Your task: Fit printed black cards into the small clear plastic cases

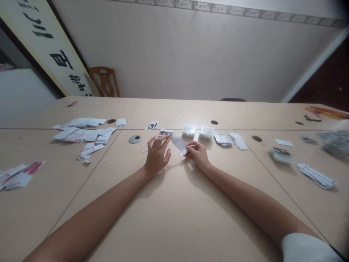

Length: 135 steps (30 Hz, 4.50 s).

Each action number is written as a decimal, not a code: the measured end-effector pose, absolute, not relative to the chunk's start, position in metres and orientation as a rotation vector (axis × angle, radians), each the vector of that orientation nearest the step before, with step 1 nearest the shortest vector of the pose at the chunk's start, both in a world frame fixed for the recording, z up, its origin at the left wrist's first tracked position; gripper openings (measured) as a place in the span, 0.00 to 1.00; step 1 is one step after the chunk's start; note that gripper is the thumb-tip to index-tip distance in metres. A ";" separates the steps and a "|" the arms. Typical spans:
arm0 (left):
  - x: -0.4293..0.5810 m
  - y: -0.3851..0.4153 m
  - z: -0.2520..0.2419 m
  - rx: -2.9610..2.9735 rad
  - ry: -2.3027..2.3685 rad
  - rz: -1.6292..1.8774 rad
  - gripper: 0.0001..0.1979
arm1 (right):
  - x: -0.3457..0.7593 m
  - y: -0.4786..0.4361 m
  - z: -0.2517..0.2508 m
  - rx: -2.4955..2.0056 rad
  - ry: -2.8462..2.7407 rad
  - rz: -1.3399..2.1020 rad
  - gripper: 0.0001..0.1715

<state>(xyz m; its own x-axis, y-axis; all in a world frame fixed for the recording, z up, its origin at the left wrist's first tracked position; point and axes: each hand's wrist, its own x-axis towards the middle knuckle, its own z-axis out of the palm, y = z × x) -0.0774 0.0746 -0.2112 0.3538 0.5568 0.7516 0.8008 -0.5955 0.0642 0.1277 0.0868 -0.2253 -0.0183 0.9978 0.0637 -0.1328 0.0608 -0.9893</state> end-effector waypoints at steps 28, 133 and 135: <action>-0.080 0.073 -0.211 -2.606 -0.834 -1.030 0.35 | 0.127 0.088 -0.226 -1.024 -1.265 1.126 0.12; -0.071 0.070 -0.207 -2.444 -1.210 -0.792 0.31 | 0.123 0.089 -0.226 -0.953 -1.150 1.277 0.15; -0.071 0.070 -0.207 -2.441 -1.220 -0.788 0.31 | 0.123 0.088 -0.225 -0.952 -1.150 1.278 0.15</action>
<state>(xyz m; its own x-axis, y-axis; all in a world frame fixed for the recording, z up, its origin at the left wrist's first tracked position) -0.0705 0.0700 -0.2072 0.4889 0.6391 0.5937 0.8038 -0.5945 -0.0218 0.1232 0.0884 -0.2254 -0.0592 0.9928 0.1045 -0.2081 0.0901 -0.9740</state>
